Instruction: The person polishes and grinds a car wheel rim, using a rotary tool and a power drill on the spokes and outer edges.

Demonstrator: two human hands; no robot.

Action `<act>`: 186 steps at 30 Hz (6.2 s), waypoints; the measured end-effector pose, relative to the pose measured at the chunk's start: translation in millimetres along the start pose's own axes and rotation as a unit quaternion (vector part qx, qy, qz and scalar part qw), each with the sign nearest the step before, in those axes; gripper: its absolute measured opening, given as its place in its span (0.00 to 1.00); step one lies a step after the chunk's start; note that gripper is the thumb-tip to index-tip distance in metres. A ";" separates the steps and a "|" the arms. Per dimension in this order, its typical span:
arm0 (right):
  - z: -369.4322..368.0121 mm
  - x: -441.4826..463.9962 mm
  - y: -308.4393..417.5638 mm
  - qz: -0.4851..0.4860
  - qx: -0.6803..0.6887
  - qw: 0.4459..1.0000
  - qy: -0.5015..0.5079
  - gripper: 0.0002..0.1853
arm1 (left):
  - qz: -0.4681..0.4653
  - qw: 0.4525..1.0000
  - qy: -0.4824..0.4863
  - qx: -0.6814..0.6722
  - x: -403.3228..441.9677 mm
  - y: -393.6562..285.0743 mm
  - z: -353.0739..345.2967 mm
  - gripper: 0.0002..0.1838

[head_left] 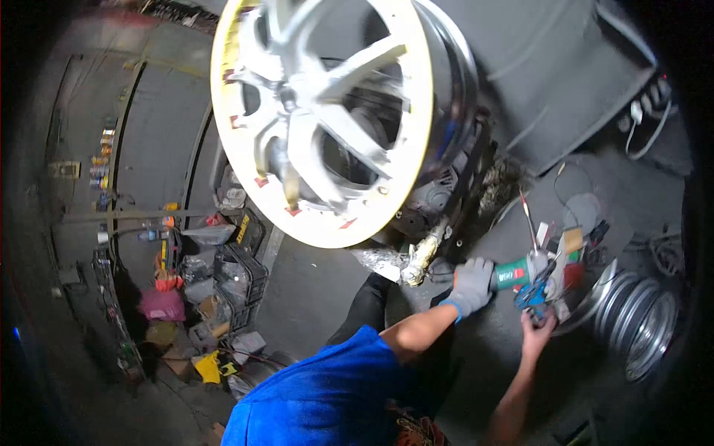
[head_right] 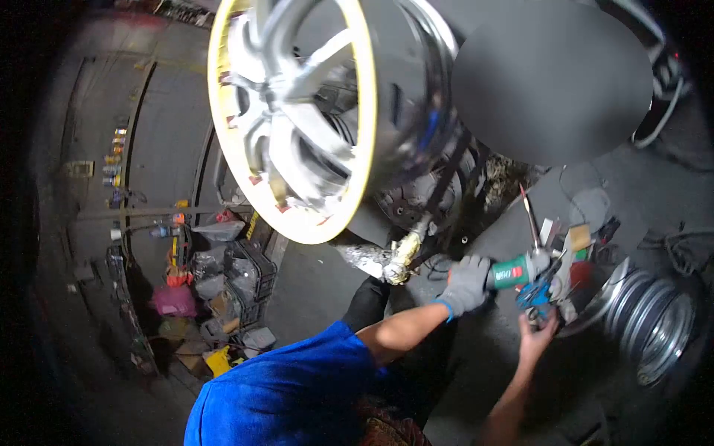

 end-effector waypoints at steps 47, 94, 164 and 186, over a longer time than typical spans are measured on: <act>-295.2 -148.6 382.6 0.122 0.763 0.631 -0.073 0.37 | -0.020 0.925 -0.201 -0.322 124.7 497.9 554.1 0.22; -354.5 -304.4 507.7 0.193 0.444 0.874 0.043 0.43 | -0.448 0.797 0.174 -0.366 -209.2 340.4 387.8 0.47; -361.6 -268.7 488.0 0.275 0.605 0.721 -0.194 0.38 | -0.132 0.846 -0.337 -0.391 -70.4 574.4 521.6 0.20; -281.5 -96.1 448.4 0.098 0.715 0.684 -0.104 0.28 | 0.178 0.836 -0.326 -0.403 -8.3 576.8 480.9 0.19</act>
Point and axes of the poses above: each hand's wrist, its own x-axis towards the middle knuckle, its own z-axis out of the back of the hand, y = z × x, the point moved 3 cm from there along x, towards the middle knuckle, and after that the axes turned 14 degrees about x, right-handed, at the moved point
